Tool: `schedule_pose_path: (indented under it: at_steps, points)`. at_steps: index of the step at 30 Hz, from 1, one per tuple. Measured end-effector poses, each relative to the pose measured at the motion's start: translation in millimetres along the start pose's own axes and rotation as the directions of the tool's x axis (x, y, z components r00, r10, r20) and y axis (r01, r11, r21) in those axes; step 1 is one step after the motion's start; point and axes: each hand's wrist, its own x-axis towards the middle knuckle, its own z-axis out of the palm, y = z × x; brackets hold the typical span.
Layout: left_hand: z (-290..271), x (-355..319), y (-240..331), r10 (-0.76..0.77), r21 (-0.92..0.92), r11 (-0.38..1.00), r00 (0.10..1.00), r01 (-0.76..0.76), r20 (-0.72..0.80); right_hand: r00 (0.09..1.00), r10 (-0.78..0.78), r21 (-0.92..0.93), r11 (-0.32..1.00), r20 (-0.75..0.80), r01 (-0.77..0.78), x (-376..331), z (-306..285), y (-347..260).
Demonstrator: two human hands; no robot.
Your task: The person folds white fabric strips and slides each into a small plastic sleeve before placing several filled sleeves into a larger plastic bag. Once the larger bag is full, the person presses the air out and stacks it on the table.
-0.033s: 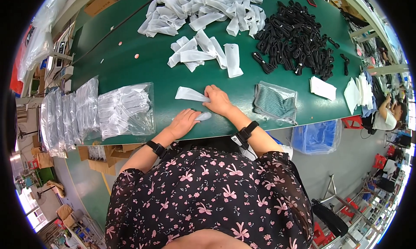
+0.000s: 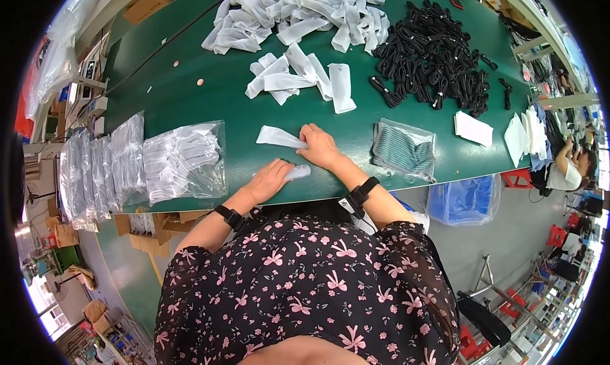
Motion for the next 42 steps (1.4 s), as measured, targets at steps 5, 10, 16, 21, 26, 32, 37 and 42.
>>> schedule_pose_path:
  at_steps: [5,10,16,21,26,32,37,42]
  points:
    - [2.7,-0.1,-13.7,0.09,-0.044,0.995,0.994,-0.093,-0.063,0.999,-0.031,0.047,0.998,-0.033,0.033,-1.6,-2.4,-7.6]
    - [-25.0,23.5,5.4,0.142,0.189,0.977,0.96,-0.097,-0.239,0.973,-0.216,-0.022,0.976,-0.087,0.215,-11.0,1.1,4.5]
    - [-3.9,12.0,-21.1,0.092,0.147,0.987,0.981,-0.068,-0.168,0.874,-0.369,-0.186,0.927,-0.317,0.325,-9.0,-42.3,0.2]
    - [-1.6,15.3,-13.2,0.015,0.024,1.0,0.987,-0.011,-0.157,0.798,-0.307,-0.526,0.85,-0.518,-0.014,9.0,-84.9,44.2]
    - [0.2,15.5,-10.8,-0.006,0.025,1.0,0.99,0.01,-0.144,0.73,-0.341,-0.429,0.9,-0.592,0.073,27.3,-101.6,50.1]
    - [3.0,15.9,-4.9,0.016,-0.059,0.998,0.993,-0.023,-0.114,0.845,-0.144,-0.243,0.97,-0.515,0.017,35.8,-101.4,-19.2]
    - [0.4,21.0,0.6,0.039,-0.13,0.99,0.998,-0.046,-0.054,0.972,0.041,0.129,0.992,-0.231,-0.011,49.1,-63.0,-17.9]
    - [4.4,16.6,-1.1,0.015,-0.1,0.995,0.997,-0.022,-0.071,0.999,-0.024,0.049,0.998,-0.03,0.026,27.8,-51.9,-3.4]
